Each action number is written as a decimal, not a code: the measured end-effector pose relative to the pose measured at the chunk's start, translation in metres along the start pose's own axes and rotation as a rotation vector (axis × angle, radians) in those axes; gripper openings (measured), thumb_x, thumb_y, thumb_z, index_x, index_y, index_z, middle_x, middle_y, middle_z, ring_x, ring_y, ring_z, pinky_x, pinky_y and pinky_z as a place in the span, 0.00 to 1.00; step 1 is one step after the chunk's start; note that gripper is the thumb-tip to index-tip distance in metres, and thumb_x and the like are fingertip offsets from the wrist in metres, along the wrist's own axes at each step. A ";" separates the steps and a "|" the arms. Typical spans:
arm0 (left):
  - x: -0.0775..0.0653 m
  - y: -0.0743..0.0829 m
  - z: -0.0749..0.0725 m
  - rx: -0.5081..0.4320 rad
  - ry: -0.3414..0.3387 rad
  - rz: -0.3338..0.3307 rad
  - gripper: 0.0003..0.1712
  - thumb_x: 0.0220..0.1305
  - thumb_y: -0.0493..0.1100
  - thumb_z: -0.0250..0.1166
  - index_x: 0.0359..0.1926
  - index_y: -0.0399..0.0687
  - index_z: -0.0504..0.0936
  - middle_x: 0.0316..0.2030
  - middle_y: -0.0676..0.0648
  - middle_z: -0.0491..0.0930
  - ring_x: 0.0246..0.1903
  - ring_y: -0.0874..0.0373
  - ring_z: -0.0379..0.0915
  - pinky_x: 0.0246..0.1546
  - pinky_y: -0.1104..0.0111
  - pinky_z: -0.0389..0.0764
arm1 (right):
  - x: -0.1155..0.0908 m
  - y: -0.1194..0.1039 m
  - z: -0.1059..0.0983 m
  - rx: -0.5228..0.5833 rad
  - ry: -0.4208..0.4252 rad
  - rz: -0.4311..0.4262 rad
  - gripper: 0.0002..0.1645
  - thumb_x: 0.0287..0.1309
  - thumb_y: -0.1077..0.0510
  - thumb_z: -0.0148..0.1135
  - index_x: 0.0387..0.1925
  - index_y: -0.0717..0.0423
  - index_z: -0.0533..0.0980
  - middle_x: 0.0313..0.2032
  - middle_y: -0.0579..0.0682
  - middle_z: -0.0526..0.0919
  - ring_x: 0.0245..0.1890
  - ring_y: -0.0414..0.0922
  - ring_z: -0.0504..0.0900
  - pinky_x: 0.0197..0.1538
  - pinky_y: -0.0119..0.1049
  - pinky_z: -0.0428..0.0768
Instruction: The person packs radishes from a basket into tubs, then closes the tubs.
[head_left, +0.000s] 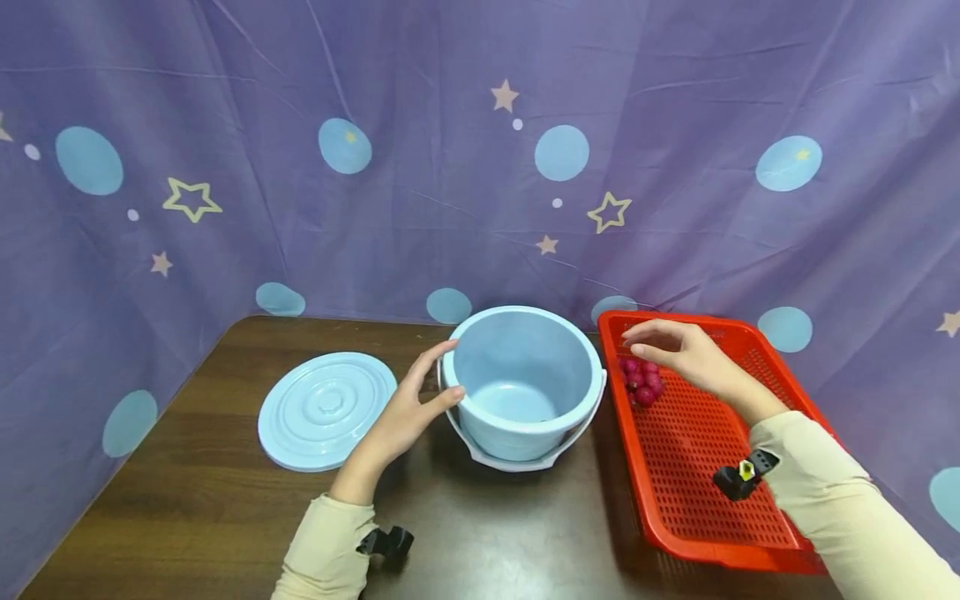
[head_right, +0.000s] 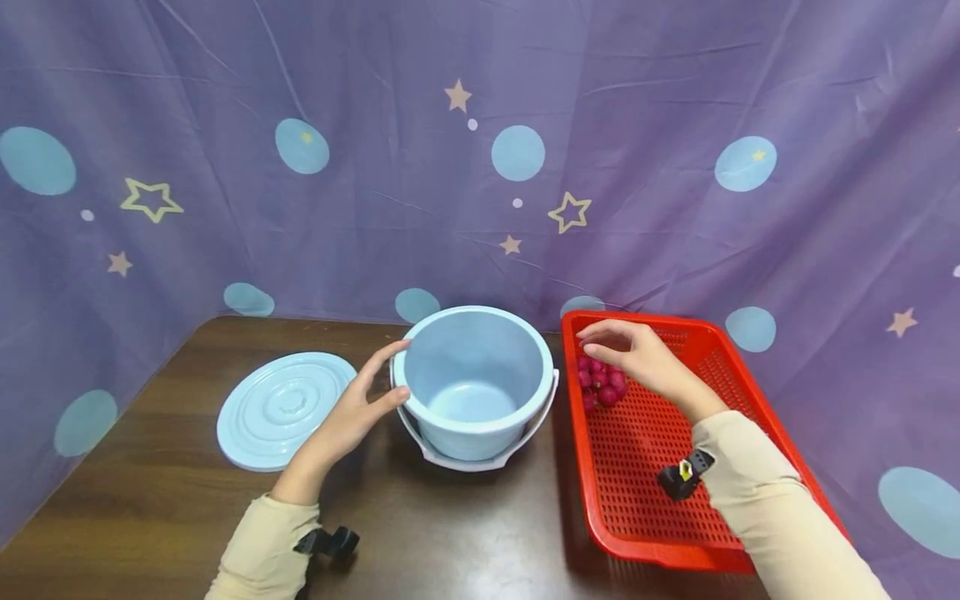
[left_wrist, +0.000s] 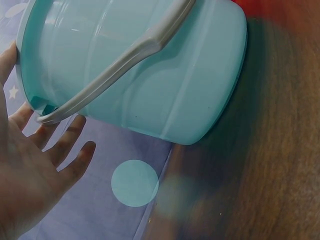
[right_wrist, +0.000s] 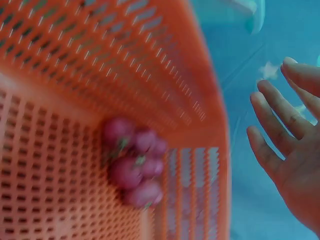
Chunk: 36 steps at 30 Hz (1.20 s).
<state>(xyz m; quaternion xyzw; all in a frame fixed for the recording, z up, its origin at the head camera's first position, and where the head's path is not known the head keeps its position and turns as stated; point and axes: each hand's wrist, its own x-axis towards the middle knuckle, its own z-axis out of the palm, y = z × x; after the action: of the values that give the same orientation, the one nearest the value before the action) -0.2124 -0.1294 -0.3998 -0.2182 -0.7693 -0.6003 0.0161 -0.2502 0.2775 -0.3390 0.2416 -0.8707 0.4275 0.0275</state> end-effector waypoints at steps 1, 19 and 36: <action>0.000 0.000 0.001 0.001 0.001 -0.002 0.37 0.67 0.48 0.65 0.74 0.60 0.61 0.72 0.48 0.58 0.60 0.48 0.65 0.60 0.48 0.64 | -0.001 0.005 -0.002 -0.011 0.000 0.019 0.15 0.65 0.61 0.63 0.51 0.64 0.80 0.48 0.59 0.84 0.45 0.40 0.83 0.49 0.26 0.76; 0.002 -0.001 0.004 0.017 0.005 -0.009 0.37 0.67 0.48 0.65 0.74 0.61 0.61 0.72 0.49 0.58 0.61 0.48 0.64 0.60 0.48 0.65 | -0.011 0.084 -0.022 -0.018 -0.077 0.237 0.23 0.61 0.67 0.65 0.56 0.74 0.74 0.50 0.71 0.80 0.42 0.37 0.83 0.44 0.30 0.80; 0.003 -0.001 0.001 -0.002 -0.001 -0.014 0.37 0.68 0.48 0.65 0.74 0.62 0.60 0.71 0.48 0.58 0.55 0.47 0.68 0.55 0.52 0.72 | -0.007 0.103 -0.014 0.019 -0.191 0.428 0.25 0.64 0.62 0.62 0.58 0.74 0.71 0.50 0.69 0.80 0.47 0.55 0.82 0.45 0.50 0.82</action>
<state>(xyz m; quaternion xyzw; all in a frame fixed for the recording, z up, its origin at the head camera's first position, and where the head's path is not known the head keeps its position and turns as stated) -0.2153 -0.1280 -0.4000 -0.2133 -0.7702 -0.6010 0.0115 -0.2915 0.3439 -0.4071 0.0910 -0.8966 0.4071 -0.1486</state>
